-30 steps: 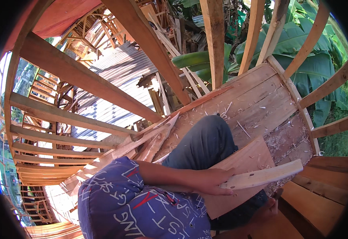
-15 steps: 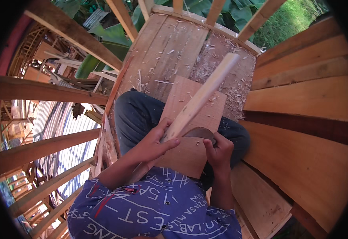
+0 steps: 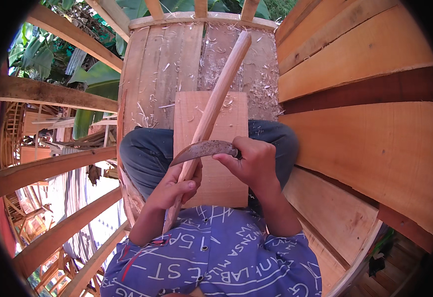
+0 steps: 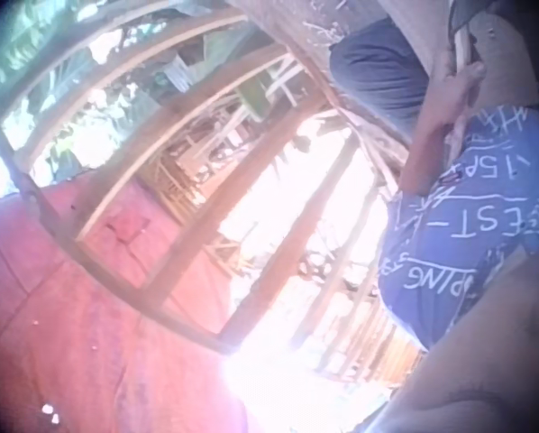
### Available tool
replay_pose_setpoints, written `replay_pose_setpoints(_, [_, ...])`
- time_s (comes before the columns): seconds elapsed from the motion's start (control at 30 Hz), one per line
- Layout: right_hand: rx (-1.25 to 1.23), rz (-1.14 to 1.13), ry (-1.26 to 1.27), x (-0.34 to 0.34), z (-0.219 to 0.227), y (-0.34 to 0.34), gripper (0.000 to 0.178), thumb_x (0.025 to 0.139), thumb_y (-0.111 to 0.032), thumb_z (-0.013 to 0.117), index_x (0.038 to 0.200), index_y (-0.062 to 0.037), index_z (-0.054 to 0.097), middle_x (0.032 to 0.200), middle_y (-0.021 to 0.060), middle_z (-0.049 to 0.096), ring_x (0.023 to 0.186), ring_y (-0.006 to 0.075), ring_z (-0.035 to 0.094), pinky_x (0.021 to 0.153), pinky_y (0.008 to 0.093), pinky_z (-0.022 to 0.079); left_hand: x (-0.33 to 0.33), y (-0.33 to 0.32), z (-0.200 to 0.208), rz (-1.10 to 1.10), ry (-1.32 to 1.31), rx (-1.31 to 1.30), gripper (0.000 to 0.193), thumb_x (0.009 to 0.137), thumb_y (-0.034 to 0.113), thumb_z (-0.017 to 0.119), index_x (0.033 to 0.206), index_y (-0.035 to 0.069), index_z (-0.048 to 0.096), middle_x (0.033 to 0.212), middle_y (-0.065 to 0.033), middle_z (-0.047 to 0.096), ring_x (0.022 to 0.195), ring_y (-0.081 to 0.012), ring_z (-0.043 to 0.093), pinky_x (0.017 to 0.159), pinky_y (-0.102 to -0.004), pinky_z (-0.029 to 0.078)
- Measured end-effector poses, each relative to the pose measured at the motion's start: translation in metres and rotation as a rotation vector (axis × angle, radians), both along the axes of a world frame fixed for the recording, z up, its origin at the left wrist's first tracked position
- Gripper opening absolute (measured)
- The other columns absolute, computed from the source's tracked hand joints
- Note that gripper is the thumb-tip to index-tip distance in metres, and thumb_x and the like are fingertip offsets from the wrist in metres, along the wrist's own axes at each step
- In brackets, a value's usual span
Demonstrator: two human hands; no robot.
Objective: The person is sitting cross-legged and using a curved knife to shave and smooth a rectangular piece of light-colored wood. They hold the wood in their left hand and use the knife in their right hand to remove thin shavings, occasionally rotating the wood to work on different sides.
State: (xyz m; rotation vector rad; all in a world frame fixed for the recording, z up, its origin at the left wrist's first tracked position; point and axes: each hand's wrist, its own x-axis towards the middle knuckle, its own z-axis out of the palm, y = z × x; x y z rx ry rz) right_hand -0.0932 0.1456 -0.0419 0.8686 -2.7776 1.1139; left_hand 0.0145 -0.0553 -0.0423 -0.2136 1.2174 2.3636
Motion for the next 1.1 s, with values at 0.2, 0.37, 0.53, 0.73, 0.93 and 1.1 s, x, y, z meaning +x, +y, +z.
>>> replay_pose_setpoints(0.2, [0.014,-0.108,0.158,-0.014,-0.002,0.006,0.060,0.077,-0.061,0.068,0.063,-0.0046,0.054,0.054,0.0089,0.049,0.049,0.0300,0.053,0.045,0.0354,0.038,0.002,0.008,0.000,-0.036,0.010,0.075,0.048,0.088,0.024,0.063,0.124,0.002,0.040,0.080,-0.0023,0.045,0.048,-0.0047,0.042,0.040,-0.0189,0.035])
replay_pose_setpoints(0.37, [-0.448,-0.513,-0.260,-0.055,-0.025,0.048,0.061,0.088,-0.055,0.063,0.064,-0.0010,0.050,0.052,0.0079,0.037,0.053,0.0112,0.039,0.049,0.0308,0.033,0.013,0.014,0.002,-0.132,0.016,0.149,0.050,0.087,0.027,0.064,0.123,0.002,0.039,0.080,-0.0026,0.044,0.049,-0.0047,0.041,0.040,-0.0186,0.035])
replay_pose_setpoints(0.53, [-0.320,-0.407,-0.143,-0.042,-0.008,0.057,0.058,0.091,-0.050,0.061,0.064,-0.0010,0.046,0.055,0.0044,0.039,0.053,0.0101,0.038,0.048,0.0297,0.031,0.019,0.008,-0.004,-0.037,-0.093,0.302,0.055,0.083,0.029,0.065,0.122,0.002,0.039,0.077,-0.0019,0.043,0.047,-0.0059,0.040,0.040,-0.0192,0.035])
replay_pose_setpoints(0.73, [-0.019,-0.011,-0.056,0.018,-0.002,0.004,0.054,0.079,-0.054,0.070,0.063,-0.0048,0.055,0.054,0.0128,0.051,0.051,0.0336,0.056,0.046,0.0369,0.041,0.003,0.001,-0.004,0.030,-0.161,0.418,0.058,0.080,0.029,0.066,0.123,0.001,0.039,0.077,-0.0020,0.041,0.048,-0.0068,0.041,0.039,-0.0202,0.033])
replay_pose_setpoints(0.93, [0.014,-0.094,0.078,-0.005,-0.008,0.010,0.056,0.077,-0.060,0.069,0.061,-0.0073,0.055,0.052,0.0101,0.051,0.047,0.0278,0.056,0.044,0.0363,0.041,0.004,0.010,0.003,0.004,-0.087,0.138,0.053,0.084,0.024,0.064,0.125,0.002,0.037,0.079,-0.0027,0.041,0.049,-0.0066,0.041,0.040,-0.0197,0.034])
replay_pose_setpoints(1.1, [-0.225,-0.528,-0.068,-0.047,-0.013,0.040,0.057,0.087,-0.054,0.063,0.070,0.0004,0.058,0.052,0.0121,0.048,0.046,0.0252,0.048,0.048,0.0350,0.038,0.015,0.018,0.007,-0.117,-0.024,0.035,0.046,0.086,0.017,0.061,0.123,0.003,0.038,0.082,-0.0026,0.043,0.054,-0.0056,0.041,0.041,-0.0196,0.037])
